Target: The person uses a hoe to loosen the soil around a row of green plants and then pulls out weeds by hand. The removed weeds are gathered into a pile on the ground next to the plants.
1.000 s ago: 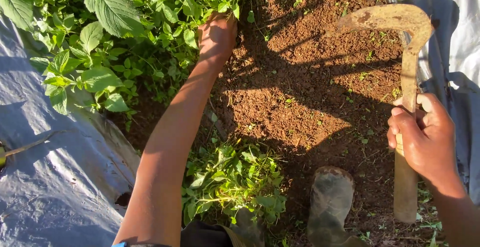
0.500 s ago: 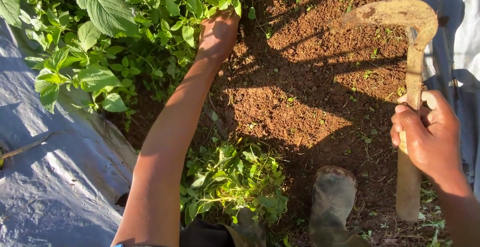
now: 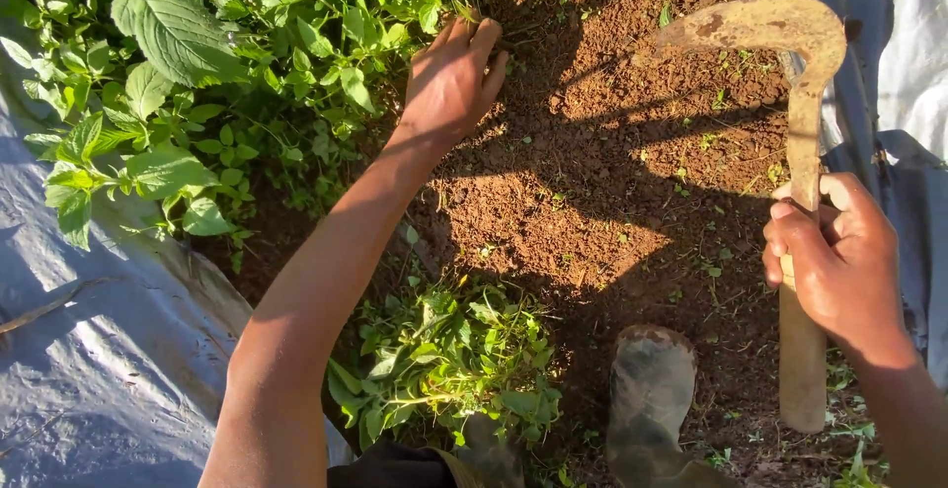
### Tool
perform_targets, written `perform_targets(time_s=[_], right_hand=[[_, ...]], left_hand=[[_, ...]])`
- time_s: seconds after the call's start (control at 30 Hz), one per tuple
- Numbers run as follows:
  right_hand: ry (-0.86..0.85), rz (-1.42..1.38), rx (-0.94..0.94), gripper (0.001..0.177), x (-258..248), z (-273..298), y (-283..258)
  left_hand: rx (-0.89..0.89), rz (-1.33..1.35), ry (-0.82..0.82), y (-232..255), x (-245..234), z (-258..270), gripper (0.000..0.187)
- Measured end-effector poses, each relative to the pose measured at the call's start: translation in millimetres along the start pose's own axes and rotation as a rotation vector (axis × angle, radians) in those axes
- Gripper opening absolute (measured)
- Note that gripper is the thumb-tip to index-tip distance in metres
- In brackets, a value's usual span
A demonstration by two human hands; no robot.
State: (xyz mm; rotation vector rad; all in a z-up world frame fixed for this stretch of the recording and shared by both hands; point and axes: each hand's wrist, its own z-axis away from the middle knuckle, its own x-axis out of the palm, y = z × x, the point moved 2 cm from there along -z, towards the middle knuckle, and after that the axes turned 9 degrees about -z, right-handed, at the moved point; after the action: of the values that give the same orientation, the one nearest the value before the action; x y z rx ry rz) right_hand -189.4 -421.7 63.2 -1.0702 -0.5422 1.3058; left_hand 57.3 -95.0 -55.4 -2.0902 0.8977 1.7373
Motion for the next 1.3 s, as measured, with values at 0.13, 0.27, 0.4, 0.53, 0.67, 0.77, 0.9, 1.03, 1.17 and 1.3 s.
perform_targets(time_s=[0.13,0.27,0.4,0.53,0.67,0.77,0.9,1.03,1.17,1.3], right_hand=[[-0.009,0.011,0.001,0.008,3.4,-1.4,-4.7],[-0.017,0.001,0.006,0.006,3.9,-1.6,-4.9],[-0.003,0.018,0.022,0.005,5.3,-2.2,-7.4],[0.006,-0.011,-0.003,0.012,7.4,-0.3,-10.6],[-0.038,-0.002,-0.038,0.01,8.9,0.1,-13.5],[-0.016,-0.031,-0.044,0.007,11.6,4.3,-18.0],[-0.063,-0.042,-0.086,0.007,6.5,6.9,-12.7],[-0.112,-0.021,-0.012,0.008,-20.1,-3.4,46.3],[-0.096,0.245,-0.003,0.057,-33.1,-11.6,75.3],[-0.153,0.115,-0.025,0.026,-11.6,-16.0,65.9]], left_hand=[[-0.02,0.048,0.043,1.6,8.5,-6.9,0.019],[0.074,-0.015,0.044,-2.3,24.3,-6.3,0.034],[0.061,0.024,0.079,2.1,15.4,-8.9,0.02],[-0.023,0.149,0.024,6.1,19.1,-12.7,0.005],[-0.076,0.196,0.014,6.6,18.4,-11.7,0.005],[-0.015,0.431,0.036,22.4,-20.2,-3.5,0.015],[-0.163,0.525,-0.129,8.8,-34.3,37.4,0.016],[-0.334,0.416,-0.175,-25.5,-39.2,103.2,0.011],[-0.469,0.306,-0.167,-57.7,-45.6,153.2,0.022],[-0.403,-0.018,-0.143,-69.4,-47.3,178.3,0.035]])
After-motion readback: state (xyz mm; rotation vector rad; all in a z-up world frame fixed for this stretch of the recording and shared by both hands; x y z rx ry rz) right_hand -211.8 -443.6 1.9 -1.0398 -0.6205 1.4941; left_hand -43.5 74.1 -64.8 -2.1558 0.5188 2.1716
